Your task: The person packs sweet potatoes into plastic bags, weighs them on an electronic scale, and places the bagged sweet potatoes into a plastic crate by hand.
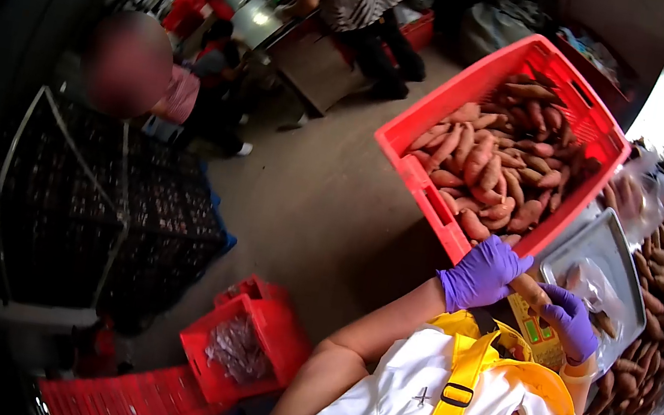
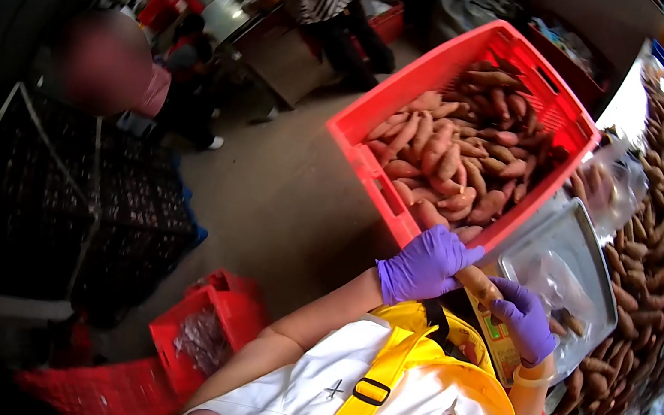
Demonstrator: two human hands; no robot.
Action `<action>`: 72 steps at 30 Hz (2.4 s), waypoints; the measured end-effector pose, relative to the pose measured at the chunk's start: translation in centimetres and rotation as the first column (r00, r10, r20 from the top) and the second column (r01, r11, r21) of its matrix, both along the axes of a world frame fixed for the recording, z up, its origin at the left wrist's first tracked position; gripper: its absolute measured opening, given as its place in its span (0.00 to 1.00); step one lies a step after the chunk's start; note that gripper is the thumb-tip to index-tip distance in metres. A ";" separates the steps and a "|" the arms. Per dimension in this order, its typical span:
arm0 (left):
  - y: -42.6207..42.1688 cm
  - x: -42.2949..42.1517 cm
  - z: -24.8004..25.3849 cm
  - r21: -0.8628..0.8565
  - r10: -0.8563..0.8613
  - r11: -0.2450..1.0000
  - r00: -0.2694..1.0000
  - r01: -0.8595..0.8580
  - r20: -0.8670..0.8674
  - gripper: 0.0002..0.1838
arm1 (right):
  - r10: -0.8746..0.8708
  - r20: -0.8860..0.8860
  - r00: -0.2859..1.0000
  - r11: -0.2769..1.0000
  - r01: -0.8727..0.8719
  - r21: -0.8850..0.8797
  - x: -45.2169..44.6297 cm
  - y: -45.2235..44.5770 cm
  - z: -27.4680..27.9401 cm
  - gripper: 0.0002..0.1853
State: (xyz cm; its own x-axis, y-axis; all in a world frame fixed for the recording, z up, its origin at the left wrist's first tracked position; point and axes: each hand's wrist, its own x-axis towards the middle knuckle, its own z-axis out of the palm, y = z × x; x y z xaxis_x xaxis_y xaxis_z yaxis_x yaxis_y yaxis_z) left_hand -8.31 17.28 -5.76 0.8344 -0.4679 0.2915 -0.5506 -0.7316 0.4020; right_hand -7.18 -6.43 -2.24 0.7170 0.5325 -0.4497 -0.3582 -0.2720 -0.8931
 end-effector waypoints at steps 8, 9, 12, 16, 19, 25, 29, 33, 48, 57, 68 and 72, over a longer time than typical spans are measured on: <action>2.3 -2.1 -1.4 -0.176 0.084 0.980 0.994 -0.096 -0.077 0.15 | 0.159 -0.042 0.986 0.986 -0.160 -0.042 1.9 2.6 -0.3 0.28; 2.5 -2.1 -1.6 -0.245 0.075 0.965 0.995 -0.091 -0.073 0.14 | 0.161 -0.032 0.986 0.985 -0.162 -0.054 2.1 2.9 0.4 0.28; 3.0 -2.4 -1.0 -0.312 0.184 0.928 0.979 -0.202 -0.085 0.13 | 0.154 0.036 0.987 0.985 -0.151 -0.078 2.8 2.4 0.4 0.27; 3.7 -2.6 -0.3 -0.355 0.184 0.905 0.968 -0.236 -0.173 0.15 | 0.139 0.066 0.988 0.989 -0.136 -0.049 3.1 2.3 1.7 0.22; 3.6 -2.4 -0.3 -0.374 0.178 0.896 0.964 -0.242 -0.197 0.14 | 0.057 -0.005 0.998 0.998 -0.057 0.020 2.5 1.8 1.4 0.20; 1.9 -0.8 -0.9 -0.415 0.014 0.899 0.956 -0.140 -0.294 0.16 | -0.023 -0.055 0.998 0.999 0.025 0.030 1.6 0.8 1.8 0.22; 1.2 0.8 0.1 -0.435 -0.088 0.900 0.960 -0.039 -0.267 0.14 | -0.134 -0.028 0.991 0.991 0.135 0.015 0.7 0.2 2.0 0.21; 1.9 2.0 -0.6 -0.535 -0.087 0.845 0.985 -0.005 -0.147 0.13 | -0.216 0.005 0.976 0.976 0.216 0.015 0.5 0.2 1.8 0.22; 11.5 -1.2 -6.3 -0.542 0.337 0.751 0.925 -0.376 -0.175 0.16 | -0.158 -0.095 0.983 0.986 0.163 0.039 3.8 7.2 -0.6 0.23; 16.9 -1.1 -9.2 -0.613 0.489 0.461 0.760 -0.641 -0.428 0.14 | -0.200 -0.160 0.967 0.979 0.202 -0.002 4.3 11.1 -2.7 0.21; 17.7 -1.1 -11.7 -0.640 0.432 0.286 0.692 -0.713 -0.578 0.14 | -0.136 0.008 0.991 0.959 0.134 -0.250 5.0 14.4 -2.8 0.20; 16.4 -0.7 -10.2 -0.606 0.354 0.426 0.740 -0.672 -0.573 0.12 | -0.269 -0.119 0.956 0.952 0.245 -0.185 4.6 13.8 -0.9 0.18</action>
State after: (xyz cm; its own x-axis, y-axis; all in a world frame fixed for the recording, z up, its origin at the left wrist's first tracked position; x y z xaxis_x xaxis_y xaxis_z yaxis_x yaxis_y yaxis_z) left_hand -9.05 33.70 -15.98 0.9403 0.3386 -0.0333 0.0965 -0.1715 0.9805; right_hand -2.60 7.40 -3.19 0.7425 0.2474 -0.6224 -0.5545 -0.2942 -0.7784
